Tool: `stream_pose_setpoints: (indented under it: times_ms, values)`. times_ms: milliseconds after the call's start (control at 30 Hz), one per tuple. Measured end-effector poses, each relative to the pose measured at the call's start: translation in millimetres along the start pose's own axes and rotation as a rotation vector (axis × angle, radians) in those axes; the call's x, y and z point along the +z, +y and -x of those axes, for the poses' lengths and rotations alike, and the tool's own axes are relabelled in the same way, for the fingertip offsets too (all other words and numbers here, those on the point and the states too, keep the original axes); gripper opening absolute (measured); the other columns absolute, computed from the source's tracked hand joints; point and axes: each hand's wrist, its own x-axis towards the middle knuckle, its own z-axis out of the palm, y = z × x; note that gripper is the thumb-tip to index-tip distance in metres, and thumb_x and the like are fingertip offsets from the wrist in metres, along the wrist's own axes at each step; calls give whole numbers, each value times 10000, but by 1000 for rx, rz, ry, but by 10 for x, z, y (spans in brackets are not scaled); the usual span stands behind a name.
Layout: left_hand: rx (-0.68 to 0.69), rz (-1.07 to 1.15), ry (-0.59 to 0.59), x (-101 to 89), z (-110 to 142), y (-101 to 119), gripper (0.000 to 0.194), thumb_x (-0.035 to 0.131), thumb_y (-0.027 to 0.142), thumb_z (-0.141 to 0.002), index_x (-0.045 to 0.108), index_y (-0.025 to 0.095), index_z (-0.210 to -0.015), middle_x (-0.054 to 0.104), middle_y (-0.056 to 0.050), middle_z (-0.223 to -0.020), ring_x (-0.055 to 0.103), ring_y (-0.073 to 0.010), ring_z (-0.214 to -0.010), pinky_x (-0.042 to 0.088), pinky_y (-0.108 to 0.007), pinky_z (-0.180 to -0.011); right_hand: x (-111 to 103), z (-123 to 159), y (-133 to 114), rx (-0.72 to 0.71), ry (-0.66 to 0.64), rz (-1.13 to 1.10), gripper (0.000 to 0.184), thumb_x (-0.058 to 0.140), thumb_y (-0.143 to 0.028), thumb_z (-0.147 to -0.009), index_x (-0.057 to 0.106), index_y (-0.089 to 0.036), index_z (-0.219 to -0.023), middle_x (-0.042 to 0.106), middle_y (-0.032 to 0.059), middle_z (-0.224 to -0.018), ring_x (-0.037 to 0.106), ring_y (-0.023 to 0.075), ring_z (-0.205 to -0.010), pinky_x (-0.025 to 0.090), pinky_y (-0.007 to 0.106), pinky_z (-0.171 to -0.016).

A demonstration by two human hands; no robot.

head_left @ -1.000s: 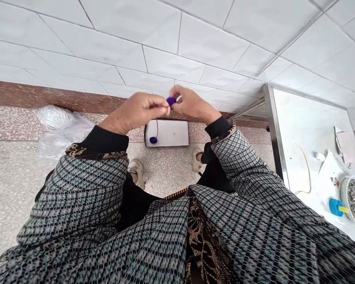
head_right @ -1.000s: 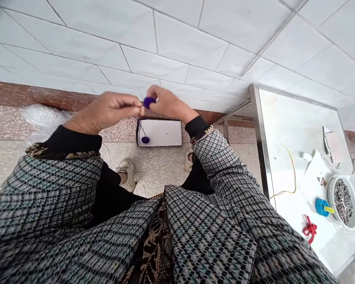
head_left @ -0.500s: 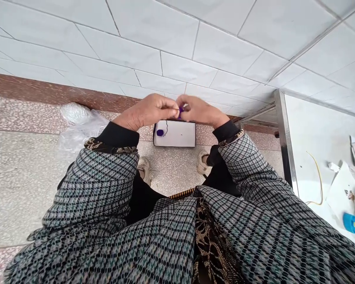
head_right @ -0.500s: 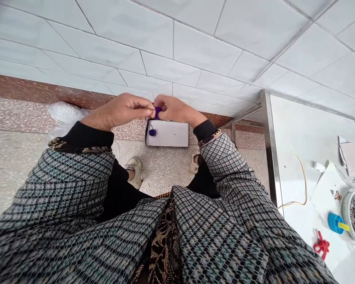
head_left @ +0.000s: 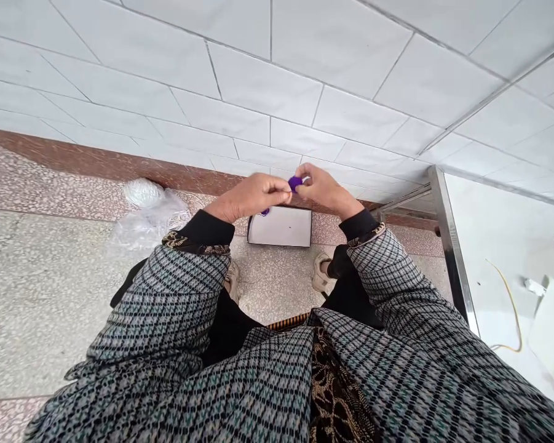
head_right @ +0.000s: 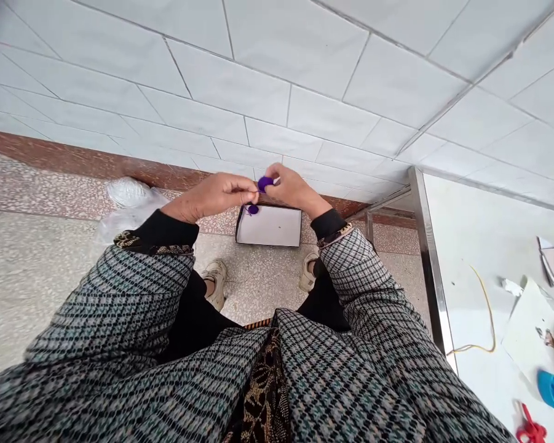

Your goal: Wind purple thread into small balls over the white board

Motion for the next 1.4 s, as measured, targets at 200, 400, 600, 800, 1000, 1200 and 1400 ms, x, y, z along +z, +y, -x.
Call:
stream_pose_setpoints:
  times_ms: [200, 400, 600, 800, 1000, 1200, 1400]
  values:
    - [-123, -52, 341, -80, -87, -176, 180, 600, 266, -855, 708, 159, -758, 599, 3, -654, 517, -140, -651, 435, -271, -676, -29, 104, -80, -53, -332, -276, 294, 758, -202, -763, 541, -209, -961, 581, -49, -779, 515, 83, -645, 448, 223, -624]
    - [-17, -8, -19, 151, -130, -111, 197, 603, 297, -850, 731, 176, -762, 675, -11, -737, 558, -145, -689, 450, -274, -718, -34, 46, -84, -93, -67, -375, 489, 838, -287, -755, 531, -247, -1134, 608, -35, -932, 521, 88, -661, 471, 233, -641]
    - [20, -48, -1, 94, -80, -62, 194, 602, 306, -838, 695, 172, -734, 620, -1, -666, 510, -138, -634, 388, -274, -653, 25, -4, -2, -45, 162, 155, 192, 686, -121, -772, 620, -177, -943, 658, 1, -930, 543, 118, -745, 474, 272, -748]
    - [-42, -73, 338, 37, -128, -80, 193, 567, 246, -843, 589, 184, -661, 547, 9, -598, 490, -148, -621, 367, -281, -624, 77, 45, -44, 110, -137, 12, 224, 686, -69, -765, 676, -164, -967, 650, -22, -740, 566, 118, -647, 477, 256, -651]
    - [-168, 164, 320, 63, -160, -39, 204, 533, 221, -894, 543, 201, -691, 555, 15, -546, 526, -138, -527, 427, -264, -584, 71, 57, -7, 147, -218, -350, 197, 720, -80, -753, 681, -157, -931, 682, -15, -719, 582, 85, -624, 508, 206, -636]
    - [-146, 81, 374, 31, -172, -75, 209, 577, 216, -889, 571, 183, -683, 485, 39, -547, 437, -116, -521, 347, -256, -565, 23, 29, 22, 64, -232, -393, 321, 845, -175, -683, 670, -162, -952, 698, -23, -740, 593, 79, -598, 534, 223, -623]
    - [-40, 82, 87, 212, -200, -64, 187, 567, 220, -913, 629, 165, -745, 508, 39, -600, 448, -118, -581, 353, -266, -634, -28, -103, 50, -109, 194, -415, 378, 834, -267, -685, 587, -204, -963, 655, -50, -770, 604, 97, -644, 532, 252, -647]
